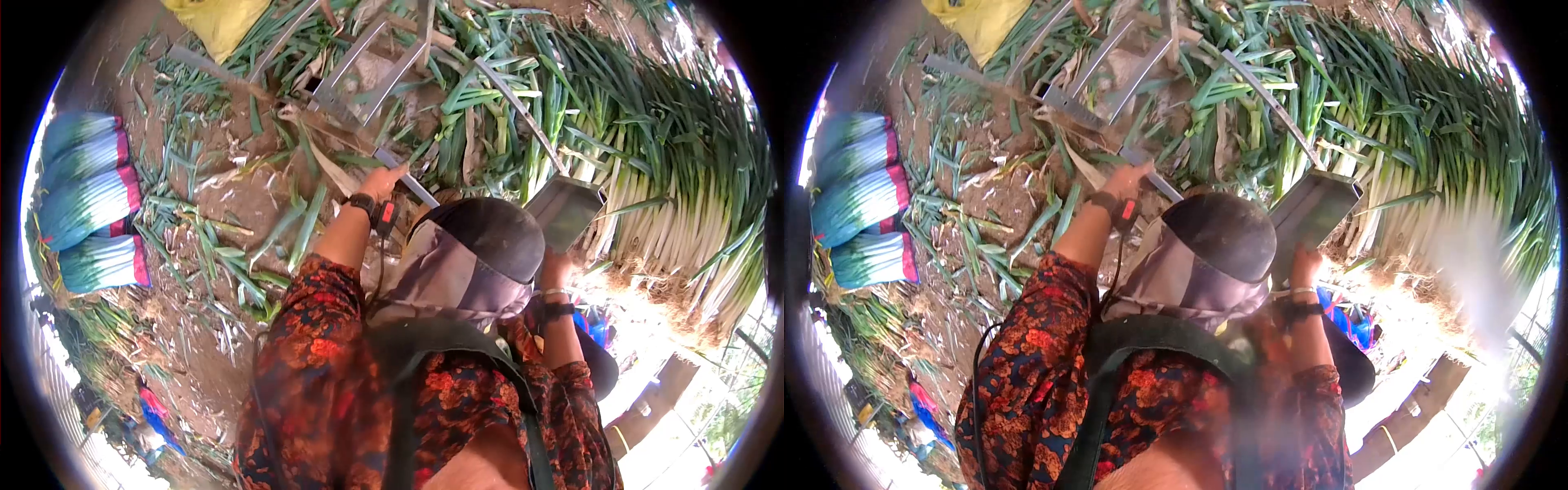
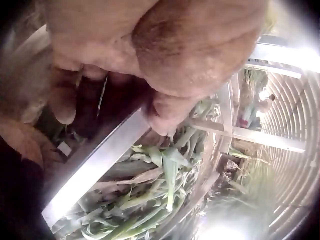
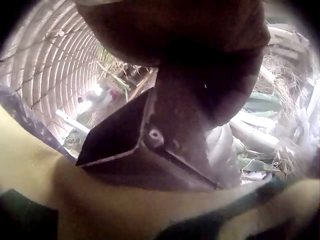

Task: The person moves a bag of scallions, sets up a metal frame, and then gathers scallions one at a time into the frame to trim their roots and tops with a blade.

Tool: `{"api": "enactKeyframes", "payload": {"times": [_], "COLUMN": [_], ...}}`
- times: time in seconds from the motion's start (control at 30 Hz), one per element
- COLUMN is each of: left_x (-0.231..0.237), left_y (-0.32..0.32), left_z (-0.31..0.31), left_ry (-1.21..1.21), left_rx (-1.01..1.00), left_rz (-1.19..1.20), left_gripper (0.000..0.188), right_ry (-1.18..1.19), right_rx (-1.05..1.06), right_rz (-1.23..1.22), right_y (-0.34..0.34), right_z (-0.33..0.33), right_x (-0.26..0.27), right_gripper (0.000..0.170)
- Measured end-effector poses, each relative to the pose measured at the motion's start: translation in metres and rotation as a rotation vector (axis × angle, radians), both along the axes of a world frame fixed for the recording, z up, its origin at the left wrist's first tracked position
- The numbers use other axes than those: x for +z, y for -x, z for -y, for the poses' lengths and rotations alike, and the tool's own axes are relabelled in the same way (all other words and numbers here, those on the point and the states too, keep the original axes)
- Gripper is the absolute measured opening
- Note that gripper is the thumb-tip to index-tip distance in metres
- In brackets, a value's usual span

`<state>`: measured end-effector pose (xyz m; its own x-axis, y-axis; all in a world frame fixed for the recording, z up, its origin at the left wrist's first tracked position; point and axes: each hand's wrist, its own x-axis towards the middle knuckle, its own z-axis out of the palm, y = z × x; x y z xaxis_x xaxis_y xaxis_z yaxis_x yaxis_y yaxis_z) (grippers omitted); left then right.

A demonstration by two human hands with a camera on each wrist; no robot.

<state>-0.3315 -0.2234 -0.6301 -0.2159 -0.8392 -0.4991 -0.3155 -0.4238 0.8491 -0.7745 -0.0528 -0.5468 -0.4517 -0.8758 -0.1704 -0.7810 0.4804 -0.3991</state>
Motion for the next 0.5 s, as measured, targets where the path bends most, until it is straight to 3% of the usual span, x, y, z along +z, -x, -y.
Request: {"api": "enactKeyframes", "payload": {"times": [0.07,0.13,0.17,0.3,0.37,0.4,0.47,0.5], "left_x": [0.021,0.034,0.038,0.030,0.041,0.046,0.002,0.007], "left_y": [0.007,0.012,0.009,0.004,0.003,0.001,-0.010,-0.007], "left_z": [-0.002,-0.002,-0.002,0.006,0.007,0.008,0.008,0.003], "left_ry": [-0.111,-0.386,-0.399,-0.420,-0.445,-0.457,-0.281,-0.240], "left_rx": [0.092,0.270,0.251,0.392,0.398,0.405,0.312,0.281], "left_rz": [-0.139,-0.365,-0.412,-0.404,-0.352,-0.324,-0.228,-0.205], "left_gripper": [0.050,0.041,0.035,0.031,0.032,0.033,0.036,0.038], "right_ry": [0.108,0.223,0.113,-0.053,-0.192,-0.135,-0.026,0.009], "right_rx": [-0.016,-0.141,-0.051,0.270,0.552,0.550,0.543,0.402], "right_rz": [0.044,0.175,0.112,-0.208,-0.569,-0.528,-0.460,-0.314], "right_y": [-0.012,-0.032,-0.020,-0.007,-0.019,-0.019,-0.008,-0.010], "right_z": [0.000,0.008,0.006,0.026,0.041,0.043,0.047,0.048], "right_x": [0.015,0.038,0.025,0.009,0.020,0.016,0.007,0.007], "right_gripper": [0.021,0.015,0.019,0.017,0.014,0.013,0.011,0.014]}}
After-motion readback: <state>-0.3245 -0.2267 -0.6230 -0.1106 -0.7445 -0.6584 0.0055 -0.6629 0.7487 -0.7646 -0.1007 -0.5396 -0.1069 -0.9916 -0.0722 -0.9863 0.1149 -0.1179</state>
